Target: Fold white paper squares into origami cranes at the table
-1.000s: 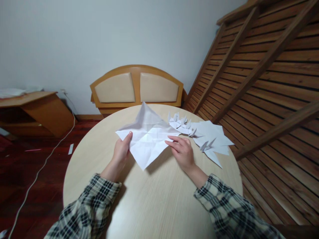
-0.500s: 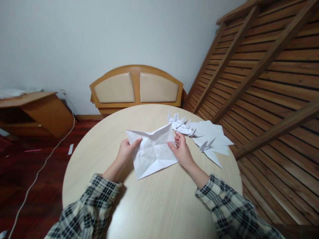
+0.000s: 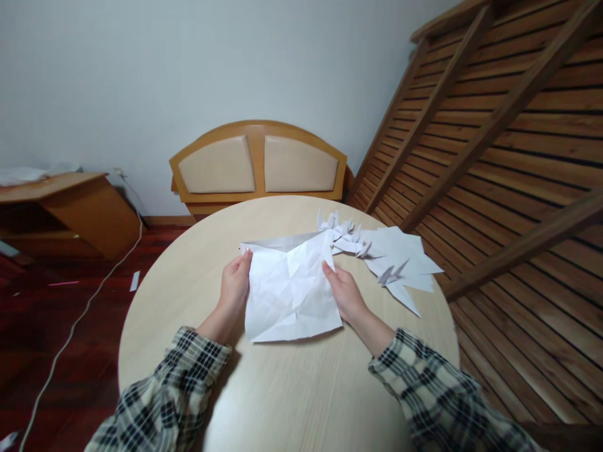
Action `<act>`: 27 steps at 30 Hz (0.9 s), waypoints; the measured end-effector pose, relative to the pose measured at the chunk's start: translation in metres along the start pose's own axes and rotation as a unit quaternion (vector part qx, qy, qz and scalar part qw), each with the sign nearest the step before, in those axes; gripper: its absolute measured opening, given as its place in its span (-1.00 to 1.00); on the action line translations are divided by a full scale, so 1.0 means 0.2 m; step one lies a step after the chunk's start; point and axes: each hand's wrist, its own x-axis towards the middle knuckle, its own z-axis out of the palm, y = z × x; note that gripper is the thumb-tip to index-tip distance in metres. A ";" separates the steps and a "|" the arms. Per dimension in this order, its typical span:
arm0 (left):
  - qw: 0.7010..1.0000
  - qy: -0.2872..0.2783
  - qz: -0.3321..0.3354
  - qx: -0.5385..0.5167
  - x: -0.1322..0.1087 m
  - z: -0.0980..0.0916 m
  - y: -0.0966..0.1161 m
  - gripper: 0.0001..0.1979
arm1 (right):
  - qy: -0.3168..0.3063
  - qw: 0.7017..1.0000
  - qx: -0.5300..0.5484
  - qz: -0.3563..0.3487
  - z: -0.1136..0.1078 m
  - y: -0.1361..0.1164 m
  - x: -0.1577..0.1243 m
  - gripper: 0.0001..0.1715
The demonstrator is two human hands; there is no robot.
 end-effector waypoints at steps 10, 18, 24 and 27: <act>0.992 -0.039 0.057 0.110 0.02 -0.05 0.00 -0.62 | -0.089 0.990 0.105 0.041 -0.03 -0.05 0.02 -0.53; 0.982 -0.078 0.079 0.153 0.00 -0.03 -0.02 -0.65 | -0.018 0.995 0.098 0.029 -0.04 -0.08 0.03 -0.48; 0.992 -0.071 0.059 0.091 -0.01 -0.02 -0.02 -0.65 | -0.023 0.995 0.090 0.043 -0.02 -0.08 0.03 -0.41; 0.994 -0.068 0.044 0.069 -0.01 -0.01 0.00 -0.69 | -0.019 0.994 0.096 0.055 -0.03 -0.07 0.04 -0.43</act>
